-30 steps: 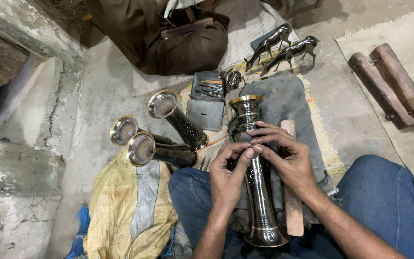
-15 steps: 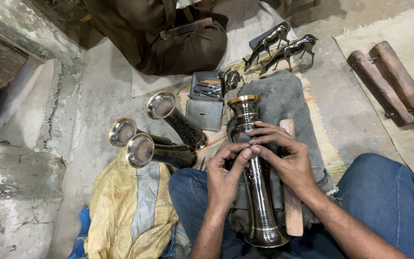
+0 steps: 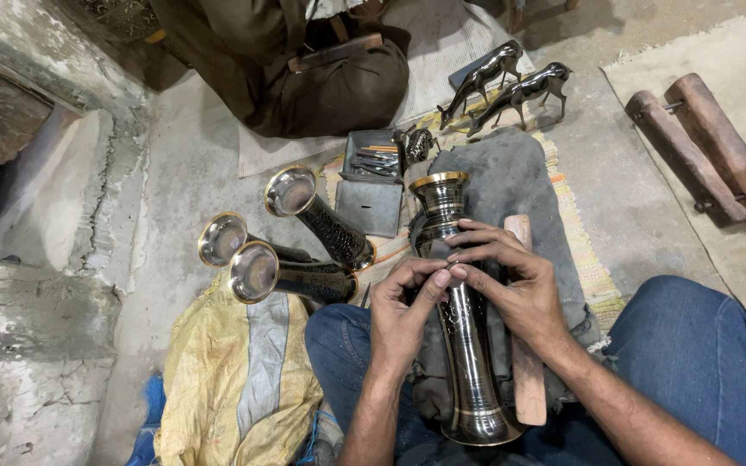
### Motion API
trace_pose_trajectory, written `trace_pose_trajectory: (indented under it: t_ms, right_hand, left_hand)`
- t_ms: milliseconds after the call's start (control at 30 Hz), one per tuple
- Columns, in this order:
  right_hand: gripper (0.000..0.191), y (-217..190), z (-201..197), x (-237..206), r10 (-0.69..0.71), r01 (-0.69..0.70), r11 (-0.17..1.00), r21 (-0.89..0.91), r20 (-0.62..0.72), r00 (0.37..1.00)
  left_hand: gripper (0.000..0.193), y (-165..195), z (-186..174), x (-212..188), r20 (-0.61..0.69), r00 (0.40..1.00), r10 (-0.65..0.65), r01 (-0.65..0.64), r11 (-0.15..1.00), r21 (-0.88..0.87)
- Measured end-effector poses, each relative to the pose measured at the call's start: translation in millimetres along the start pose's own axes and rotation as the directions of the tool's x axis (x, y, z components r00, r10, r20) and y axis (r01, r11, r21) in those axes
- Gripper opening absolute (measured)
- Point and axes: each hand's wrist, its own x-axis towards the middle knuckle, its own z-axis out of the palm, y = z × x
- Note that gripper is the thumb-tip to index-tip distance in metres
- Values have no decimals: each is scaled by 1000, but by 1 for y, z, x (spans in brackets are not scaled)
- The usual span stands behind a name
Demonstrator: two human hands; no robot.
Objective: The person sits on the floor and uses a small abrasive pad to polish the surface of a metal vase. They rotate the vase and continue rubbing the surface with the pad throughout the clip.
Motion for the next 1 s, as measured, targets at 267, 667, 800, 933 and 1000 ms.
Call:
trace_pose_trajectory:
  t_ms: [267,667,800,933,1000]
  right_hand:
    - [16,-2,0,0,-21,21,1000,-6,-5,1000]
    - [34,-3,-1,0,-145,159,963,-216,79,986]
    - [57,-13,-3,-2,-258,319,857,-404,199,945]
    - [61,-22,-3,0,-250,312,847,-431,195,948]
    - [67,-26,-5,2,-225,281,858,-429,178,958]
  left_hand:
    - [21,-2,-2,1,7,1000,-1,1,999,-33]
    - [21,-2,2,-1,-14,1000,-20,19,997,-74]
    - [21,2,4,-3,-33,999,-1,-1,999,-44]
    - [24,15,0,-7,-144,986,-82,88,995,36]
    - [27,24,-3,-11,-230,972,-56,128,942,310]
